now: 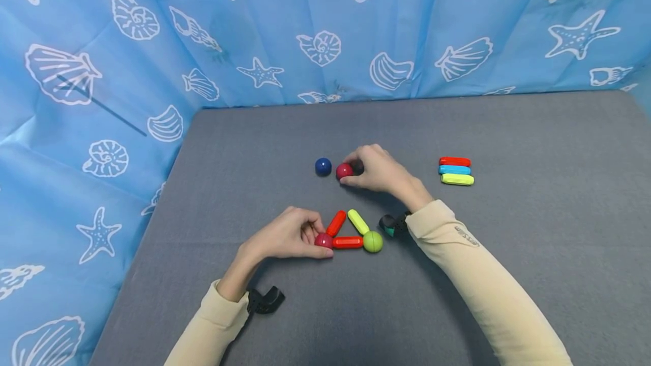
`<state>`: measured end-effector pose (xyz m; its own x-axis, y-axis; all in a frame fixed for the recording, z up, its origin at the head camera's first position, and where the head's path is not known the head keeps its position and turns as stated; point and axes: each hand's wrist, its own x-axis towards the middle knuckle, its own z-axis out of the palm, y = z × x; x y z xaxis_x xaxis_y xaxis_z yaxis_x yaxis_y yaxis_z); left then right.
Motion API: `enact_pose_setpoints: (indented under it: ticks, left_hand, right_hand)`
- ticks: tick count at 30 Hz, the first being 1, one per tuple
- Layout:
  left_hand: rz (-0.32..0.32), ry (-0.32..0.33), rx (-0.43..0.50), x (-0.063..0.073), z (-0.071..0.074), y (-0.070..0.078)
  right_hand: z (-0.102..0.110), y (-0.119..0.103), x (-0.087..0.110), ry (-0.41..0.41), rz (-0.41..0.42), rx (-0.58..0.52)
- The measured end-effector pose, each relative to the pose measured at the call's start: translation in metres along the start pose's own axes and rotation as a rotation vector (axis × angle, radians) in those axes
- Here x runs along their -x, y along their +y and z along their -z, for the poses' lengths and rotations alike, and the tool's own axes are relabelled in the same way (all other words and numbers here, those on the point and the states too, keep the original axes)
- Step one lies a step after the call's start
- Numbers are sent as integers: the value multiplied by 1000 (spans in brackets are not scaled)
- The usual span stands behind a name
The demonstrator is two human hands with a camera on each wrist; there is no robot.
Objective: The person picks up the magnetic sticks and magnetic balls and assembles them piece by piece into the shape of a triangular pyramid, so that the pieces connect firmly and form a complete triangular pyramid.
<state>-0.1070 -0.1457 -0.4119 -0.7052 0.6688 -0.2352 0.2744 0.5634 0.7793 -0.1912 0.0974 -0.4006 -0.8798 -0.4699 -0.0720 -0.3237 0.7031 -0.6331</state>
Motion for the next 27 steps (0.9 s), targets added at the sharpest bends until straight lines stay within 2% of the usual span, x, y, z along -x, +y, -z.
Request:
enact_pose_setpoints:
  ticks: [12, 21, 27]
  left_hand:
    - [-3, 8, -2, -2, -1, 3]
    - [-27, 51, -15, -4, -2, 1]
    - [-53, 80, -19, -5, -2, 0]
  right_hand:
    - [7, 3, 14, -40, 4, -30]
    - [7, 6, 25, -9, 28, -45]
    - [10, 5, 31, -25, 24, -112]
